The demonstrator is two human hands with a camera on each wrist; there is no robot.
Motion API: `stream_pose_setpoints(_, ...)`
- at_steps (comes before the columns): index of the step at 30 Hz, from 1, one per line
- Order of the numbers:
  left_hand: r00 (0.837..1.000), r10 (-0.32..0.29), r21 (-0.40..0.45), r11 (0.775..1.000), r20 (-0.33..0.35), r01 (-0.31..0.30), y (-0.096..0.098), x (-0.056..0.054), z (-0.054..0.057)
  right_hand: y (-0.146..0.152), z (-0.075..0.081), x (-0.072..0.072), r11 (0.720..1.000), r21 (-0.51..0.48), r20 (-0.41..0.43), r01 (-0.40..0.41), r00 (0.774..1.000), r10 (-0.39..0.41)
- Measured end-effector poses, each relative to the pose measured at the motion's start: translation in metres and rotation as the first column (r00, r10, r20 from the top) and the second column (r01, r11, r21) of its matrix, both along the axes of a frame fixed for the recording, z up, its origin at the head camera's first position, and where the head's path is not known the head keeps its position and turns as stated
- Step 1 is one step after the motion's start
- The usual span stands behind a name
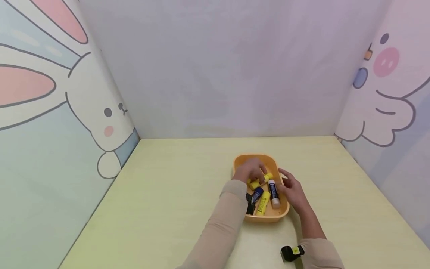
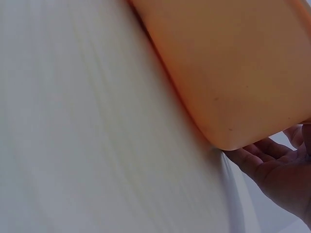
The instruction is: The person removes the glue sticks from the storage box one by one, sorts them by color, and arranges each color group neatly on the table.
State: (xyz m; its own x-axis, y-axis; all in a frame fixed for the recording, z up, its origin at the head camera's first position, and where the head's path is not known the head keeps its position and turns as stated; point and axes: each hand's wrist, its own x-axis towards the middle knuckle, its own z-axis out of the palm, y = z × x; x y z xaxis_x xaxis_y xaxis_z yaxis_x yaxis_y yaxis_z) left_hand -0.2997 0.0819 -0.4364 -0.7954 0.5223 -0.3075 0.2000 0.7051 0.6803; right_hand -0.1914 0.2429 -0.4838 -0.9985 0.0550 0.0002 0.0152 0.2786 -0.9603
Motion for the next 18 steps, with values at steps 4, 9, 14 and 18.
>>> stream_pose_setpoints(4, 1.0, -0.01, 0.048, 0.999, 0.01, 0.009, -0.0015, -0.0029, -0.0009, 0.0, 0.0019, -0.0017, 1.0, 0.013, -0.004, -0.008, 1.0, 0.009)
stream_pose_setpoints(9, 0.999, -0.035, 0.132, 0.991, 0.039, 0.029, -0.0027, -0.0079, -0.0041, 0.0016, 0.0014, -0.0021, 1.0, 0.023, -0.007, -0.002, 1.0, 0.003)
stream_pose_setpoints(14, 0.997, -0.027, 0.187, 0.982, 0.075, 0.013, -0.0051, -0.0061, -0.0025, 0.0022, -0.0003, -0.0018, 1.0, 0.024, 0.002, -0.004, 1.0, 0.004)
stream_pose_setpoints(18, 0.997, 0.002, 0.205, 0.979, 0.083, -0.019, -0.007, -0.0027, 0.0027, 0.0009, -0.0016, -0.0027, 1.0, 0.024, 0.002, -0.011, 1.0, 0.011)
